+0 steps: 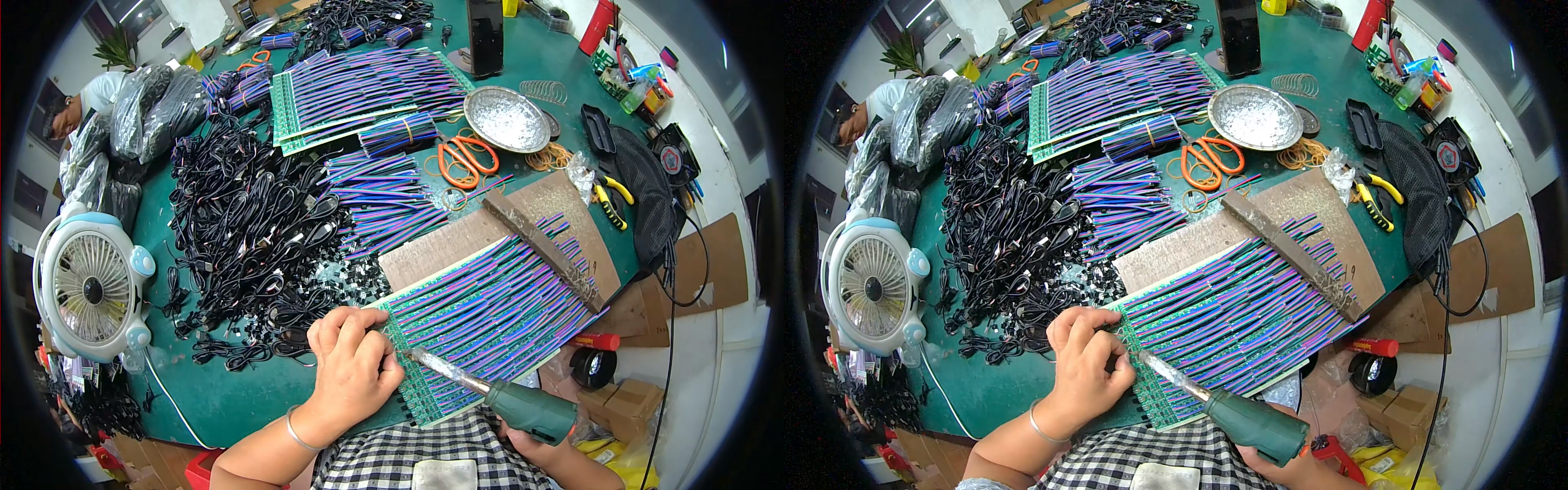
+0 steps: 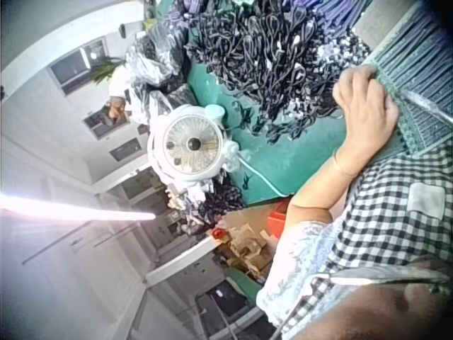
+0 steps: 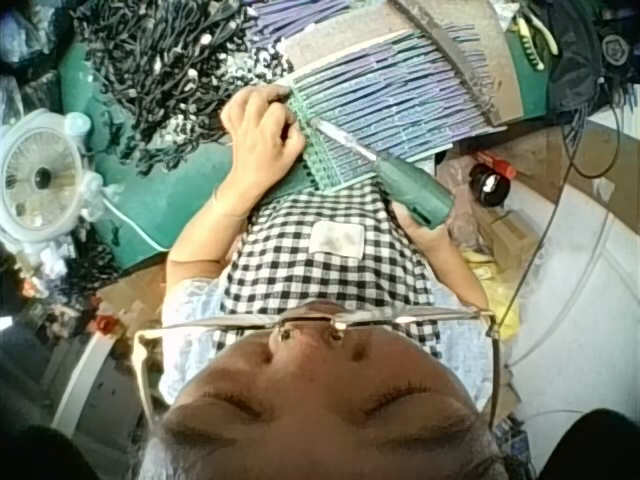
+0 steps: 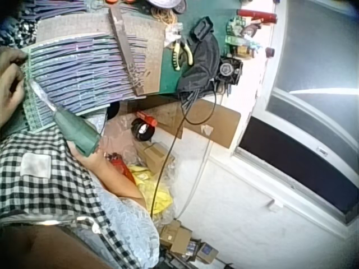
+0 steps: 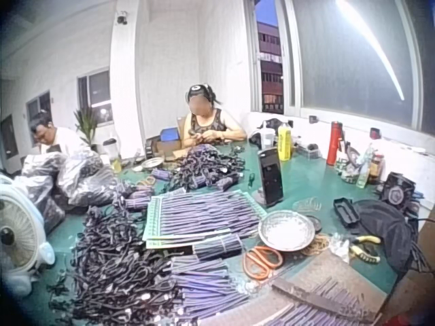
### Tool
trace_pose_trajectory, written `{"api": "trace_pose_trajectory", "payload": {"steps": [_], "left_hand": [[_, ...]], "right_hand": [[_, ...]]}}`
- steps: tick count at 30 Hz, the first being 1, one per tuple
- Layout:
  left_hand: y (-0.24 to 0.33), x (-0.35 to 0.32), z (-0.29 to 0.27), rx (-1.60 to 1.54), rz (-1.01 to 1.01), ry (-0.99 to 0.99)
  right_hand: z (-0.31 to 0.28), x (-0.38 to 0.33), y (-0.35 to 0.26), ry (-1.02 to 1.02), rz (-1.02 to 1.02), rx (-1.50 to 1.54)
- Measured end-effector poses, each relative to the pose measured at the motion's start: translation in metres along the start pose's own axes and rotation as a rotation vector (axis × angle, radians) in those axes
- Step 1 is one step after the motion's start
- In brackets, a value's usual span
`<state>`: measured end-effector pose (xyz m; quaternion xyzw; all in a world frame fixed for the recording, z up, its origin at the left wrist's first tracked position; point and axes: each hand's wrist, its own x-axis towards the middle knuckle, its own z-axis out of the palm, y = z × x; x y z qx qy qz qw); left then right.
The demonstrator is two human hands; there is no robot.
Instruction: The person solders wires onto circuit board strips using a soldering tool, sets aside a finished circuit board panel, positions a new circuit board panel on the work surface, and solders wires onto it.
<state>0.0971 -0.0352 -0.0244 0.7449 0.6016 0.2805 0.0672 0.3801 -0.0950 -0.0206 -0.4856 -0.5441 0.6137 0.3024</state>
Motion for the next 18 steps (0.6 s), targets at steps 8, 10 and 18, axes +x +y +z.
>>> {"api": "trace_pose_trajectory", "payload": {"steps": [8, 10, 18], "left_hand": [[0.002, 0.008, -0.005, 0.029, 0.040, -0.015], [0.001, 0.006, -0.013, 0.060, 0.068, -0.030], [-0.012, 0.017, -0.030, 0.189, 0.379, -0.298]], "right_hand": [[-0.001, 0.003, -0.003, -0.002, -0.002, -0.014], [-0.001, 0.004, -0.005, 0.000, -0.030, -0.031], [-0.002, 0.003, 0.002, 0.110, -0.047, 0.137]]}}
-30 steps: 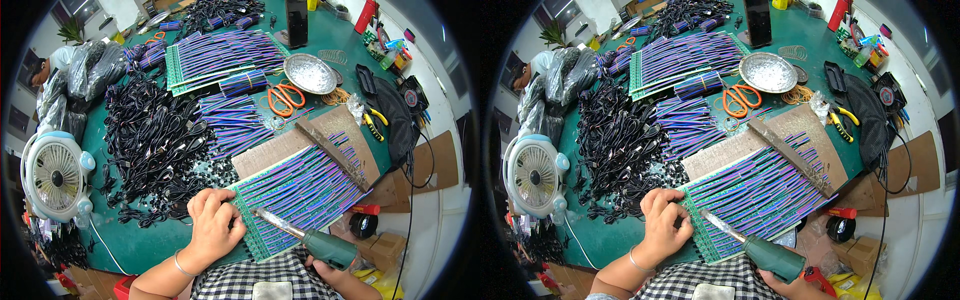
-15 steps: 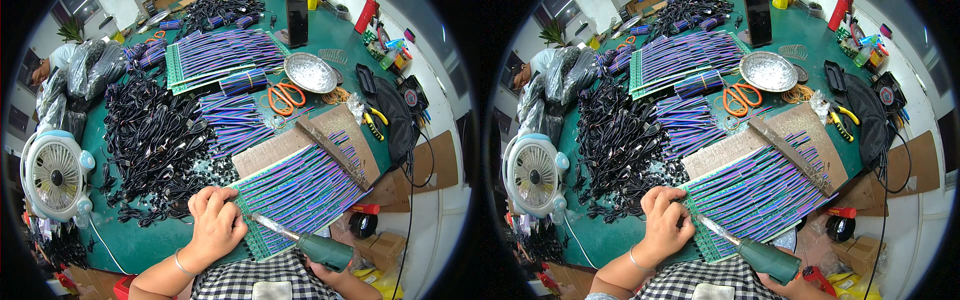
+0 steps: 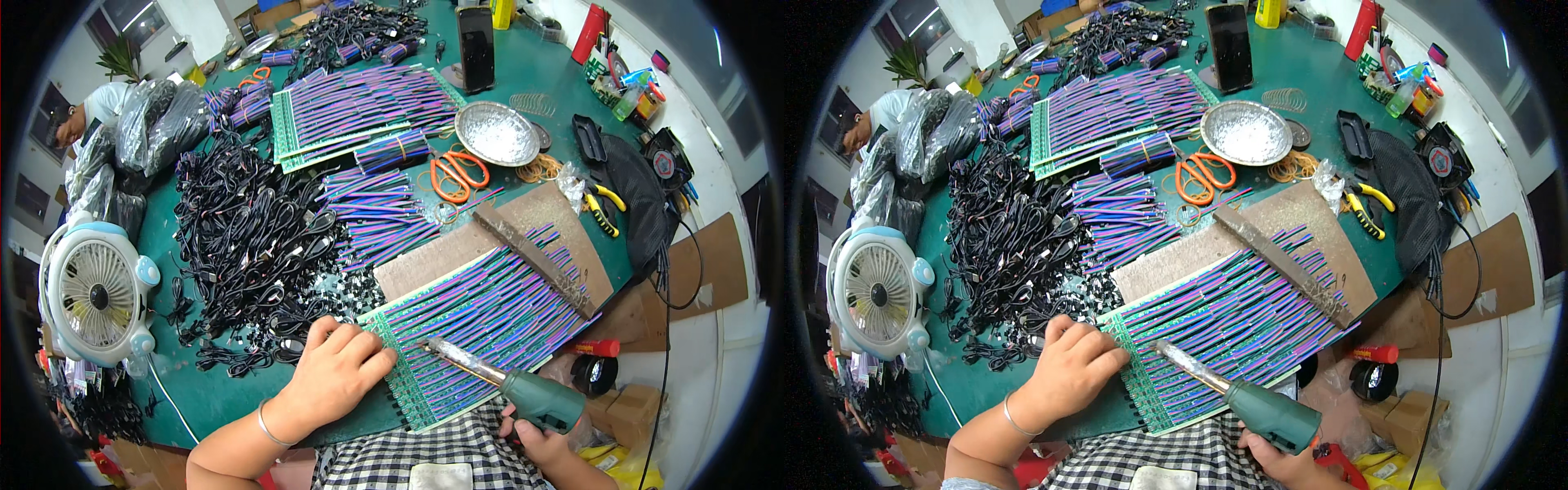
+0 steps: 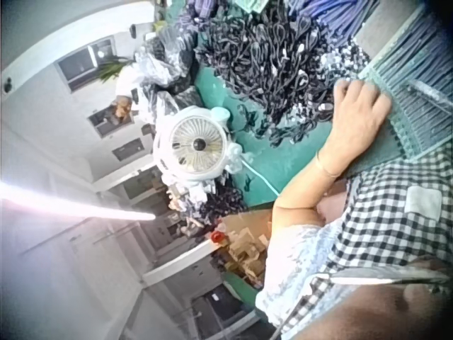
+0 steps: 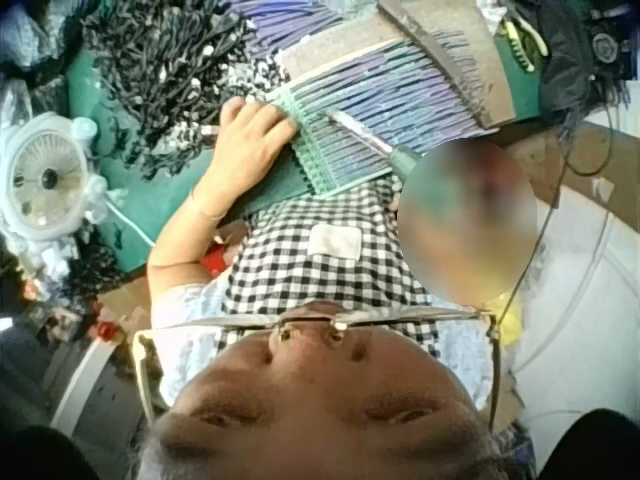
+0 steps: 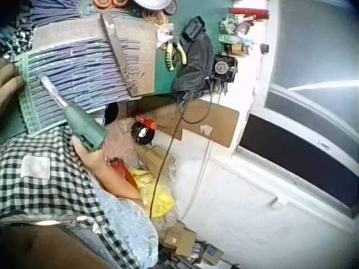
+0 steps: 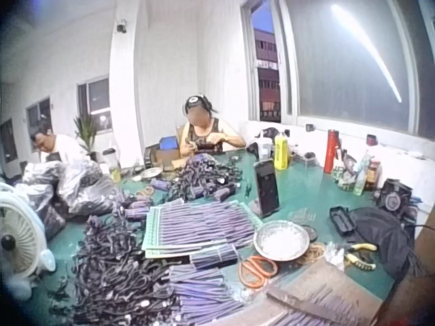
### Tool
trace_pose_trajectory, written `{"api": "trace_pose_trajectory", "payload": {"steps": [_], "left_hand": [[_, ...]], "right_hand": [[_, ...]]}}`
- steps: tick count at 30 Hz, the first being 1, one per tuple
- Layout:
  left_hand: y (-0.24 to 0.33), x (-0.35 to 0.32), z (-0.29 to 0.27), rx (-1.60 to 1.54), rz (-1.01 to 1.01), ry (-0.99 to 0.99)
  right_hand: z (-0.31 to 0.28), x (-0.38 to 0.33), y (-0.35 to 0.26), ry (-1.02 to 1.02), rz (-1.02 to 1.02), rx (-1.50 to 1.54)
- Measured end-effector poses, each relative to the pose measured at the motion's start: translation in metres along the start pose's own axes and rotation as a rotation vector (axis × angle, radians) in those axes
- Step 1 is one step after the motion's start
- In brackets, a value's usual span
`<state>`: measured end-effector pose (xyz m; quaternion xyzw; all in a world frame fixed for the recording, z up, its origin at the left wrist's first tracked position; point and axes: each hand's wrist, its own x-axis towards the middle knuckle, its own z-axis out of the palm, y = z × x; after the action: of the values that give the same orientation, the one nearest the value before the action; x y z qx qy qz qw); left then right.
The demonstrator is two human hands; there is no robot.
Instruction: The person solders wires onto circuit board strips using a soldering tool, sets aside a finished circuit board panel, positions a new circuit board panel on the work surface, and solders wires onto it.
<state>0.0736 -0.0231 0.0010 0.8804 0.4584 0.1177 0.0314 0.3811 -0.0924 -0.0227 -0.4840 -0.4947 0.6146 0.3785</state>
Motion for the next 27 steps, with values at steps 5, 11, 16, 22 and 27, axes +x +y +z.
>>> {"api": "trace_pose_trajectory", "payload": {"steps": [5, 11, 16, 22, 27], "left_hand": [[-0.003, 0.010, -0.004, -0.054, 0.093, -0.107], [0.002, 0.019, -0.005, -0.069, 0.007, -0.081], [0.020, 0.008, 0.009, -0.029, -0.164, -0.009], [0.015, -0.005, 0.009, -0.335, -0.316, 0.149], [0.015, -0.008, 0.014, -0.354, -0.326, 0.180]], "right_hand": [[-0.001, -0.003, 0.002, 0.129, -0.008, 0.115], [-0.004, -0.004, 0.002, 0.139, -0.005, 0.084], [0.002, 0.007, -0.011, 0.097, 0.000, 0.141], [0.001, 0.006, -0.009, 0.055, 0.011, 0.063], [0.002, 0.006, -0.011, 0.008, 0.030, 0.058]]}}
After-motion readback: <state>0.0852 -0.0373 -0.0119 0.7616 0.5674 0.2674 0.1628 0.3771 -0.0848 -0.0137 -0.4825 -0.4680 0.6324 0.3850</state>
